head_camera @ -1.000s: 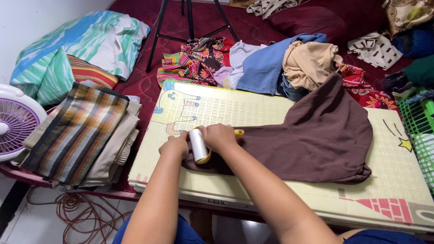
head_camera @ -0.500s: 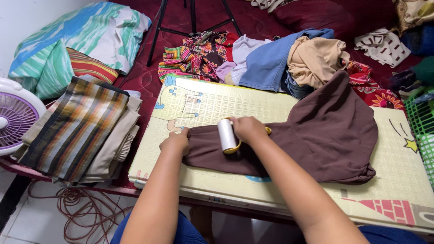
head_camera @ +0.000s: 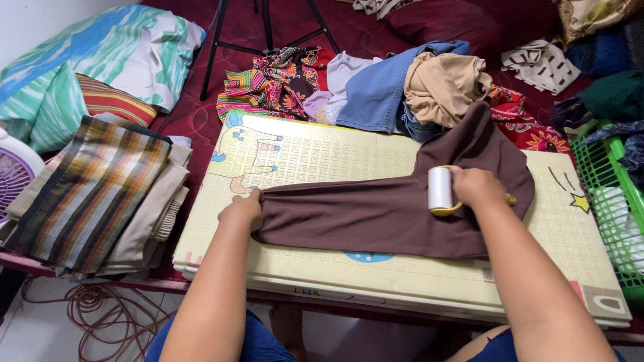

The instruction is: The person uses a lint roller to remove lint from a beige t-shirt and then a brown pair of pants laid on a table. They roll the sticky roller over the fabric surfaces, flip the garments, and continue rolling until the items are set aside.

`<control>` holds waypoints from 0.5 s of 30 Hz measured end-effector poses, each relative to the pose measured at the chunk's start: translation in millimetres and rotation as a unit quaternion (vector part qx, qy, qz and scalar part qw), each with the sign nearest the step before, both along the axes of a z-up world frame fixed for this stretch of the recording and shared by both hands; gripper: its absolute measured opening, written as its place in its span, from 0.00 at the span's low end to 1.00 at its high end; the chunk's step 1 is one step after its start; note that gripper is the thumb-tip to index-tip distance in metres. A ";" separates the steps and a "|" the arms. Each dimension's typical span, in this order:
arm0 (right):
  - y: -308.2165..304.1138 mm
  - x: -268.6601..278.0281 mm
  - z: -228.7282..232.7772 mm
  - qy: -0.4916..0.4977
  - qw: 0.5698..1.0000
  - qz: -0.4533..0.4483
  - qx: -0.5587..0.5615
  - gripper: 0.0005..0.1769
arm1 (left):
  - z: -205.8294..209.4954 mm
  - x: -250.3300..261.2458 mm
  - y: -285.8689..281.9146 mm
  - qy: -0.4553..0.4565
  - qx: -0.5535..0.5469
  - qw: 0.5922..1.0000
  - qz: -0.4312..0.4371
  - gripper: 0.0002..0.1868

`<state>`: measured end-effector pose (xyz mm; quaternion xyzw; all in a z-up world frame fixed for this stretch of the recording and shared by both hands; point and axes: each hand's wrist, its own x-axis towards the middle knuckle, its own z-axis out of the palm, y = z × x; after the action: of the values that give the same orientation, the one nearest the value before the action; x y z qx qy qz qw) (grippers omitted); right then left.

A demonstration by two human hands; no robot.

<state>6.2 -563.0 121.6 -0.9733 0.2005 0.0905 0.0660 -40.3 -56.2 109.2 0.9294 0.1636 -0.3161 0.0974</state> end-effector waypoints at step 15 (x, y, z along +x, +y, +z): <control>-153.2 -24.6 -92.2 -0.210 0.965 -0.059 0.147 0.41 | 4.7 -1.5 -2.2 -0.002 -0.002 1.000 0.007 0.31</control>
<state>-18.4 -716.2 29.4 -0.9364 0.2241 -0.0911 0.2541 -41.8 -58.4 113.8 0.9287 0.1692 -0.3139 0.1014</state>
